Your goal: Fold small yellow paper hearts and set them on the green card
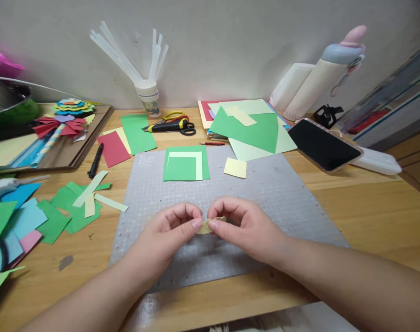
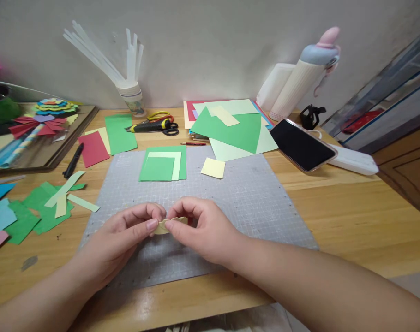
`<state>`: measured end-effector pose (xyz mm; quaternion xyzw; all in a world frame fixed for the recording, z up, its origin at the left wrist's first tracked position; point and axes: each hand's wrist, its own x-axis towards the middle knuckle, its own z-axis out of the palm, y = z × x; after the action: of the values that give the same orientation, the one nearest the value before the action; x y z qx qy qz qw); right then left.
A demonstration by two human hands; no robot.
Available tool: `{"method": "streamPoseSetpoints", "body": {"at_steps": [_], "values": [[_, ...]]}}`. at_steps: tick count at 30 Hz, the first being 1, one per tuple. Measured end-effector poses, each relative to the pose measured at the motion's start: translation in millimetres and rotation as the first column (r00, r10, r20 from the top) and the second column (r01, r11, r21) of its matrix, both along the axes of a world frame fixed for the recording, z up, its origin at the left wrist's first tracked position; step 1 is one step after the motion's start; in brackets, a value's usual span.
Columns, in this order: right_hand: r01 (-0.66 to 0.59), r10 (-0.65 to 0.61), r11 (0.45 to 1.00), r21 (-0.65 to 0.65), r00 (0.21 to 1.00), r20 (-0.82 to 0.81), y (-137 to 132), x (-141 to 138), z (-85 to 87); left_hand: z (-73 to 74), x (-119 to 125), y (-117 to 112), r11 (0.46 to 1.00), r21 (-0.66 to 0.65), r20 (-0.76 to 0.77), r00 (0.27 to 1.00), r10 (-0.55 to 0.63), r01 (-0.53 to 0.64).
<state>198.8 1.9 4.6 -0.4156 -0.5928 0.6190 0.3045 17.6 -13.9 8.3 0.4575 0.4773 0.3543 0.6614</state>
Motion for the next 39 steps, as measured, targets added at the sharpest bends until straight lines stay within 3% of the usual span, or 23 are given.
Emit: {"method": "streamPoseSetpoints", "body": {"at_steps": [5, 7, 9, 11, 13, 16, 19, 26, 32, 37, 39], "values": [[-0.014, 0.014, 0.997, 0.076, 1.000, 0.004, -1.4, 0.7, 0.4, 0.8, 1.0, -0.2, 0.997, -0.013, 0.052, 0.996, -0.073, 0.073], [0.000, 0.001, 0.993, 0.115, 1.000, -0.006, -1.4, 0.5, 0.3, -0.6, 0.7, -0.1, 0.999, 0.026, 0.041, 0.999, -0.036, 0.035], [0.032, -0.031, 0.986, 0.163, 0.999, -0.008, -1.7, 0.4, -0.2, -2.1, 0.0, -0.2, 0.986, 0.161, -0.037, 0.998, 0.058, -0.052], [0.070, -0.070, 0.975, 0.213, 0.998, -0.005, -2.4, 0.3, -1.0, -3.1, -1.2, -1.1, 0.928, 0.365, -0.150, 0.978, 0.143, -0.080], [0.097, -0.097, 0.962, 0.255, 0.995, -0.013, -3.3, 0.2, -1.9, -3.2, -2.2, -3.0, 0.840, 0.541, -0.247, 0.949, 0.195, -0.032], [0.112, -0.109, 0.949, 0.293, 0.994, -0.029, -4.6, 0.4, -2.5, -2.5, -2.8, -7.0, 0.744, 0.667, -0.335, 0.902, 0.273, 0.022], [0.090, -0.082, 0.942, 0.323, 0.996, -0.038, -5.5, 0.9, -2.2, -1.0, -2.7, -9.6, 0.703, 0.709, -0.389, 0.863, 0.322, 0.057], [0.049, -0.034, 0.923, 0.381, 0.998, -0.046, -6.7, 1.7, -3.5, 1.5, -2.0, -8.3, 0.665, 0.736, -0.410, 0.863, 0.294, 0.123], [0.028, -0.020, 0.910, 0.414, 0.999, -0.025, -5.5, 1.5, -2.5, -1.4, -2.0, -9.0, 0.564, 0.805, -0.396, 0.875, 0.277, 0.186], [-0.017, 0.023, 0.899, 0.437, 1.000, -0.007, -5.1, 2.6, -0.6, -2.4, -3.6, -10.4, 0.531, 0.829, -0.375, 0.880, 0.290, 0.178], [0.035, -0.033, 0.901, 0.433, 0.999, -0.011, -5.6, 3.8, -0.1, -2.3, -5.0, -11.3, 0.488, 0.859, -0.345, 0.878, 0.332, 0.153]]}}
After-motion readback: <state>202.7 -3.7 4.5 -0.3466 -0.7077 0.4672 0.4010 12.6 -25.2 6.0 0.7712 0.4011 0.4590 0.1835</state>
